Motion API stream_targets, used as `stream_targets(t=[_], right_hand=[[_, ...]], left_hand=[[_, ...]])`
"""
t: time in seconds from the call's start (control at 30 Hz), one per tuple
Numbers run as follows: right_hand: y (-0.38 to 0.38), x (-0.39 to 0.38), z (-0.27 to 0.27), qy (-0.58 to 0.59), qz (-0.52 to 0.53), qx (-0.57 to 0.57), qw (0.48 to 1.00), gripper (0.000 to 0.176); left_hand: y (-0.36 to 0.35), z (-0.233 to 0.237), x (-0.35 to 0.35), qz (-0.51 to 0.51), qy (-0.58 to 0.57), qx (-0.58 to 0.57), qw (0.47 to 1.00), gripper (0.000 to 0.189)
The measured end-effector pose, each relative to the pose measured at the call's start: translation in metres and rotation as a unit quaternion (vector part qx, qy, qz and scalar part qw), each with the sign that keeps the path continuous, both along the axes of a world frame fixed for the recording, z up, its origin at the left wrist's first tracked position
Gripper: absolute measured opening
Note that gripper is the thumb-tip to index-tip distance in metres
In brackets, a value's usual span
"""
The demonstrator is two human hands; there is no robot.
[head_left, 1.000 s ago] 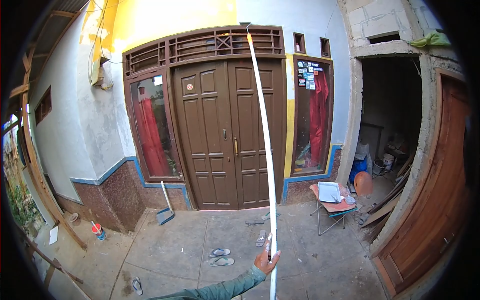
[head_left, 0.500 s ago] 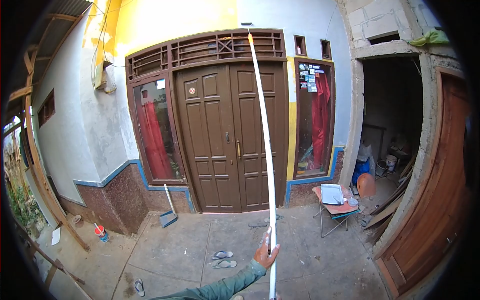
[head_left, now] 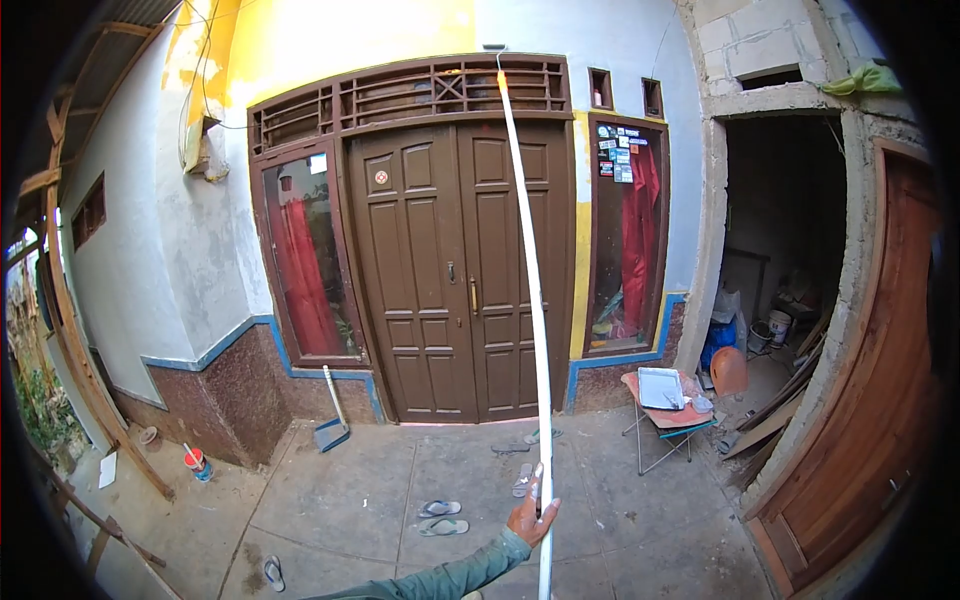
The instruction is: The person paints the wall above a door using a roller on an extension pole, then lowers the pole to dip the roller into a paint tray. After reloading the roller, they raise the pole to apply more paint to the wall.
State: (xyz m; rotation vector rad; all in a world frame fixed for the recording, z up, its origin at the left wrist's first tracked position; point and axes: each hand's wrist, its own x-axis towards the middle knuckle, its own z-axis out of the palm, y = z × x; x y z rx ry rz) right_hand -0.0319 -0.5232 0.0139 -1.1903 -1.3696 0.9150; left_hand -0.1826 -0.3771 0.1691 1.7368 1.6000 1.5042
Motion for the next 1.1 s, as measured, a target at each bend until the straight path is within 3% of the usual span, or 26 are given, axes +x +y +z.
stream_targets(t=[0.1,0.27,0.37,0.6,0.63,1.1], right_hand=[[0.018,-0.003,0.048,0.009,0.026,0.004,1.0,0.041],[0.044,-0.016,0.112,0.017,0.045,0.044,0.998,0.041],[0.058,-0.023,0.146,0.025,0.056,0.07,0.996,0.042],[0.099,-0.037,0.203,-0.03,0.015,0.195,0.98,0.041],[0.101,-0.037,0.223,-0.006,0.063,0.068,0.996,0.05],[0.168,-0.037,0.352,0.009,0.053,0.164,0.985,0.048]], left_hand=[[0.016,0.026,-0.001,0.024,0.003,0.072,0.997,0.071],[0.035,0.072,-0.003,0.036,-0.048,0.091,0.994,0.068],[0.036,0.09,-0.003,0.053,-0.059,0.182,0.98,0.06],[0.025,0.102,-0.001,0.031,-0.042,0.128,0.99,0.056],[0.022,0.107,0.0,0.017,-0.045,0.133,0.99,0.055],[0.014,0.124,-0.008,-0.024,-0.102,0.162,0.981,0.056]])
